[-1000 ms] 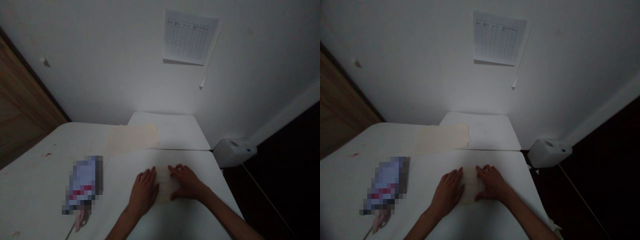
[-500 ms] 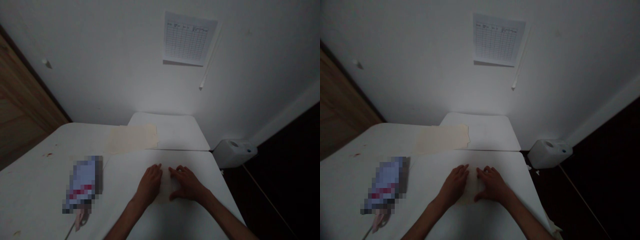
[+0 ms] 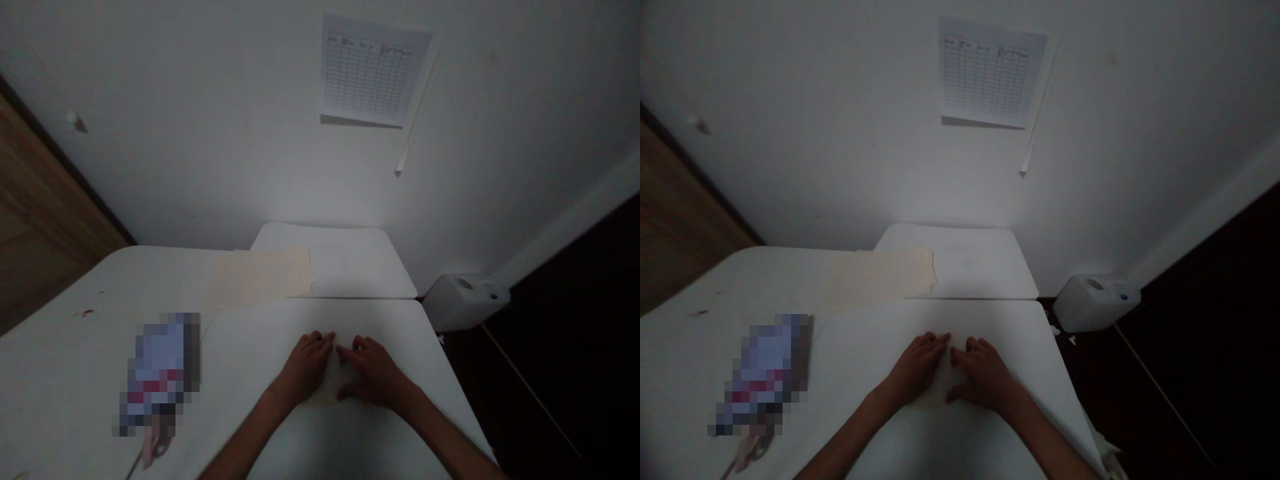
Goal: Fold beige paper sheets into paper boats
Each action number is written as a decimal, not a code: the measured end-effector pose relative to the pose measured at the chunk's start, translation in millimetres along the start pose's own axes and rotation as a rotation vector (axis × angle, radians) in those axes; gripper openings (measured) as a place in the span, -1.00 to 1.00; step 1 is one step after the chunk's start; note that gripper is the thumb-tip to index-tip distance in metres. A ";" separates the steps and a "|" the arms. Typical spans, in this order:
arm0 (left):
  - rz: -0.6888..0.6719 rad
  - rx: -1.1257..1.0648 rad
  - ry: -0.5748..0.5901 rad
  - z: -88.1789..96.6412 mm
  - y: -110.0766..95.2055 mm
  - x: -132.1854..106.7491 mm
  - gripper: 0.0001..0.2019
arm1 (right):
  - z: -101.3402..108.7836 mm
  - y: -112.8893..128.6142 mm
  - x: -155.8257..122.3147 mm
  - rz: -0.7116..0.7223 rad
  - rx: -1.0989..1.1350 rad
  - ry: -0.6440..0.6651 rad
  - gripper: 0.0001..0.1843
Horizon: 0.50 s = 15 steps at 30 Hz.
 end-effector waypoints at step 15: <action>-0.018 0.021 -0.071 -0.9 1.1 -3.3 -0.60 | -10.2 42.2 -55.8 0.080 -0.058 -0.019 -0.49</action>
Point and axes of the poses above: each hand's wrist, its own x-axis towards the middle knuckle, its own z-axis out of the back of the hand, y = z × x, the point moved 10 cm from there along x, towards the middle knuckle, and after that the axes turned 14 degrees about -x, right-handed, at the moved point
